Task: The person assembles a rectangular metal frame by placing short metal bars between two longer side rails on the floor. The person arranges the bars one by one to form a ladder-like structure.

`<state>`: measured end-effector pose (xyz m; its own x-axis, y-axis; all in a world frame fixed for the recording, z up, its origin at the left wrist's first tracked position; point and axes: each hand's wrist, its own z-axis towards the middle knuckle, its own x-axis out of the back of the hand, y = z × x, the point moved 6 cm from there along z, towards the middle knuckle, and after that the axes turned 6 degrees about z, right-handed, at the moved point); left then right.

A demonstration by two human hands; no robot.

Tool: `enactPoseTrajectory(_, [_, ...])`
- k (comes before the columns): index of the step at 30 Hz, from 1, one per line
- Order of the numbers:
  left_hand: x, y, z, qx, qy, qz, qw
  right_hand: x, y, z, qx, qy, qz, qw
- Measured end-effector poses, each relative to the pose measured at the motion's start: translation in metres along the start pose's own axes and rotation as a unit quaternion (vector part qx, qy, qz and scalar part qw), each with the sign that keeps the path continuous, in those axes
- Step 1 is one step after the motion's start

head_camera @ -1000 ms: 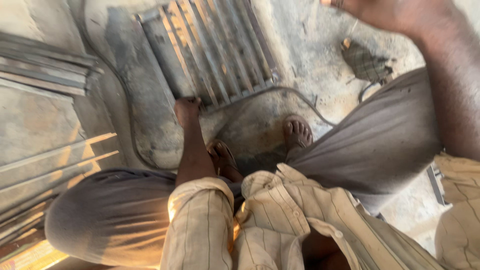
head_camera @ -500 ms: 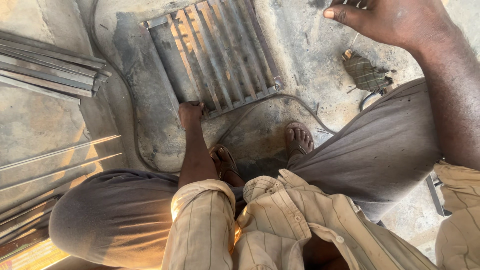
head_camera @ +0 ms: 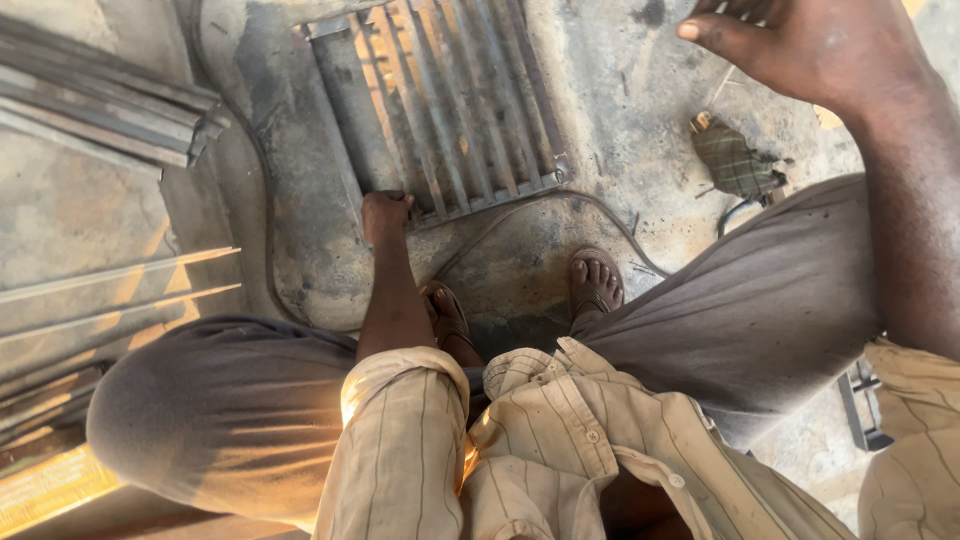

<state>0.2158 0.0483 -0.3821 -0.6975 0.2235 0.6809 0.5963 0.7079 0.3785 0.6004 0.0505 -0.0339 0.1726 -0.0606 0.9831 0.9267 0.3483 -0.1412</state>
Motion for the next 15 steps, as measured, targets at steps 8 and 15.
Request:
enactPoseTrajectory(8, [0.008,0.002,-0.007,-0.001,0.011,-0.007,1.0,0.008,-0.009,0.005,0.052,0.018,0.093,0.994])
enactPoseTrajectory(15, [0.011,0.003,-0.008,-0.012,0.024,-0.016,1.0,0.016,-0.019,0.009,0.071,0.03,0.068,0.995])
